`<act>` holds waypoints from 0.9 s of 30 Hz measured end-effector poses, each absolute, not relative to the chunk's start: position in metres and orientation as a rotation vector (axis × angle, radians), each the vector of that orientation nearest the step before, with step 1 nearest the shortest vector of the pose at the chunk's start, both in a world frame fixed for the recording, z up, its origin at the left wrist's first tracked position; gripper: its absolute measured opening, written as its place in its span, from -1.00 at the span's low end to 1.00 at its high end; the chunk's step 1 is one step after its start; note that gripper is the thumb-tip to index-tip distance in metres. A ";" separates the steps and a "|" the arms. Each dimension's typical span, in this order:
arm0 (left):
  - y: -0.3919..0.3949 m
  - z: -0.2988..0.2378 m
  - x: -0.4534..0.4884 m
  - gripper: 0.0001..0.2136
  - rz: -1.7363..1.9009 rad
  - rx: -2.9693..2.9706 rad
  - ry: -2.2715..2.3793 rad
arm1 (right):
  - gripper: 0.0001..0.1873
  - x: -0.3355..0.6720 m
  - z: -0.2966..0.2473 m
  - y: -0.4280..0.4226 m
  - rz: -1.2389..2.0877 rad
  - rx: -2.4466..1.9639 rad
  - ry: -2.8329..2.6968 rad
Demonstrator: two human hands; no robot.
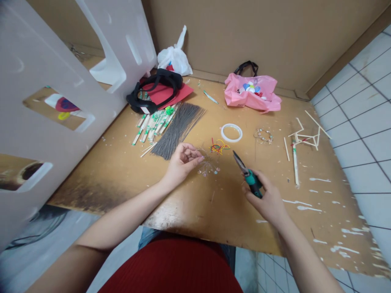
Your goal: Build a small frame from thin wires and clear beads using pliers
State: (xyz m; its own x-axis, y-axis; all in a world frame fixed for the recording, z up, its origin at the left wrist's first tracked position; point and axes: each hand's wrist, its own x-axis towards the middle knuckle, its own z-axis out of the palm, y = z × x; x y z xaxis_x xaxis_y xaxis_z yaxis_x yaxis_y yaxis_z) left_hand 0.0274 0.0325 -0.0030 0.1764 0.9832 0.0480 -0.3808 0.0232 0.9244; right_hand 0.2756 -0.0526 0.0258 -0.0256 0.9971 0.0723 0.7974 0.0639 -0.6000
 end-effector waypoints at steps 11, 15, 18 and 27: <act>0.037 -0.001 0.023 -0.50 1.244 0.984 0.659 | -0.50 0.274 -0.030 -0.013 -0.199 -1.979 -2.194; 0.037 -0.001 0.023 -0.56 1.216 0.938 0.660 | -0.51 0.271 -0.033 -0.008 -0.143 -1.846 -2.179; 0.036 0.000 0.025 -0.60 1.196 0.906 0.665 | -0.57 0.260 -0.020 -0.010 0.044 -1.672 -2.039; 0.034 -0.002 0.025 -0.66 1.227 0.950 0.711 | -0.71 0.198 0.014 -0.014 1.046 -1.404 -1.478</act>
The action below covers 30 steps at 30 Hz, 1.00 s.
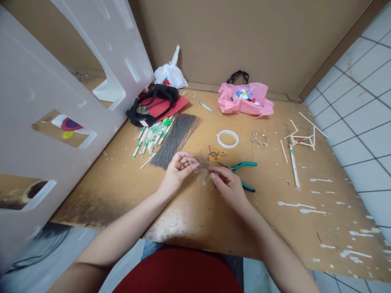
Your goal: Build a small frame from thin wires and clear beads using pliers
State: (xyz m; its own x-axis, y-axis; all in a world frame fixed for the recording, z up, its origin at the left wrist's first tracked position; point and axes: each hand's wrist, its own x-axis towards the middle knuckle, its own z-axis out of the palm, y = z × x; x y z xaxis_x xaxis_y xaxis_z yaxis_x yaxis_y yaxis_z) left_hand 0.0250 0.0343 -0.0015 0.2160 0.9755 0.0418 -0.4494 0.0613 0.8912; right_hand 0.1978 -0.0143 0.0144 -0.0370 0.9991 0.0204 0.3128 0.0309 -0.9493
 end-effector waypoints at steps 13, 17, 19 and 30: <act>0.030 0.002 0.025 -0.76 0.957 1.178 0.951 | -0.80 0.211 -0.004 -0.019 0.901 -1.409 -1.534; 0.029 0.003 0.026 -0.75 0.973 1.237 0.959 | -0.82 0.208 -0.006 -0.019 0.749 -1.409 -1.650; 0.028 0.002 0.027 -0.75 0.960 1.244 0.922 | -0.83 0.207 -0.003 -0.019 0.785 -1.406 -1.648; 0.033 -0.003 0.023 -0.73 1.002 1.077 0.904 | -0.66 0.211 -0.003 -0.013 1.291 -1.422 -1.195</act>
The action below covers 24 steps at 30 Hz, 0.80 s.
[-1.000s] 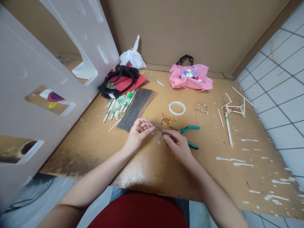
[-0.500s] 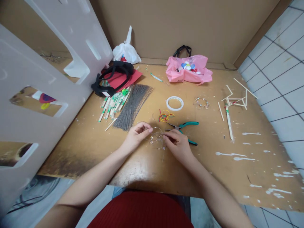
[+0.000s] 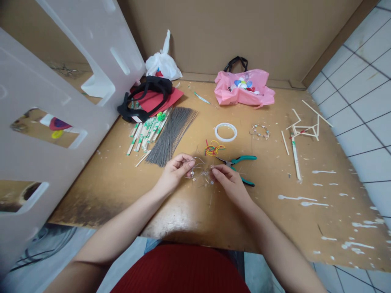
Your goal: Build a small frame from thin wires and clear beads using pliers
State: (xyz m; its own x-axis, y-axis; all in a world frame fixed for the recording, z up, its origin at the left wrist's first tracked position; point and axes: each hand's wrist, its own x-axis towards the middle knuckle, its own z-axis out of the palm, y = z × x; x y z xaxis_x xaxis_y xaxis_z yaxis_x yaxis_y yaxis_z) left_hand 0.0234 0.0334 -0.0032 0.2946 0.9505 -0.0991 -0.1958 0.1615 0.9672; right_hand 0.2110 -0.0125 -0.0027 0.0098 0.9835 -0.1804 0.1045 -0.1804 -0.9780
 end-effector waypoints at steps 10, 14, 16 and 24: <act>0.024 -0.001 0.028 -0.75 0.946 1.240 0.888 | -0.72 0.202 -0.009 -0.016 1.252 -1.383 -1.287; 0.018 -0.005 0.030 -0.83 0.925 1.387 0.916 | -0.74 0.205 -0.010 -0.019 0.863 -1.596 -1.554; 0.017 -0.008 0.031 -0.85 0.931 1.492 0.955 | -0.73 0.205 -0.008 -0.020 0.706 -1.667 -1.658; 0.019 -0.017 0.028 -0.91 0.940 1.943 1.009 | -0.64 0.201 -0.006 -0.024 0.822 -1.627 -1.710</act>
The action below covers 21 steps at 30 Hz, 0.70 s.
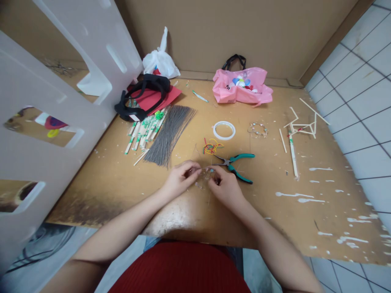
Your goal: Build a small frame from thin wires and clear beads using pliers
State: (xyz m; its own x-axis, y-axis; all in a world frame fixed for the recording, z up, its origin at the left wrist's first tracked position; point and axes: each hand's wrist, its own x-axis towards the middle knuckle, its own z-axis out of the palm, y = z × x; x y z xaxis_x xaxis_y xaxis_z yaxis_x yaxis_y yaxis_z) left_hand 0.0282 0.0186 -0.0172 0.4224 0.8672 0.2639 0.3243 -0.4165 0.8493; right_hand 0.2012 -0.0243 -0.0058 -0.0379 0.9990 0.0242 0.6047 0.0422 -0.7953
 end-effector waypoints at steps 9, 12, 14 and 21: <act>0.019 -0.012 0.027 -0.95 0.895 1.977 1.061 | -0.70 0.202 -0.005 -0.023 1.055 -1.604 -1.608; 0.019 -0.011 0.027 -0.93 0.884 1.985 1.062 | -0.70 0.202 -0.004 -0.024 1.136 -1.585 -1.558; 0.020 -0.012 0.027 -0.92 0.883 1.983 1.058 | -0.71 0.202 -0.004 -0.024 1.156 -1.571 -1.542; 0.020 -0.010 0.026 -0.87 0.931 2.024 0.996 | -0.74 0.202 -0.006 -0.025 1.233 -1.540 -1.509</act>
State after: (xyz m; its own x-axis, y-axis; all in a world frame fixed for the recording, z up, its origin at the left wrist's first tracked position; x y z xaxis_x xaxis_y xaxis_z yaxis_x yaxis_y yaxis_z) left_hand 0.0263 0.0198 -0.0103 0.4493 0.8433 0.2948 0.3515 -0.4703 0.8095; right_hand 0.2024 -0.0252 -0.0059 -0.1026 0.9783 -0.1798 0.3712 -0.1301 -0.9194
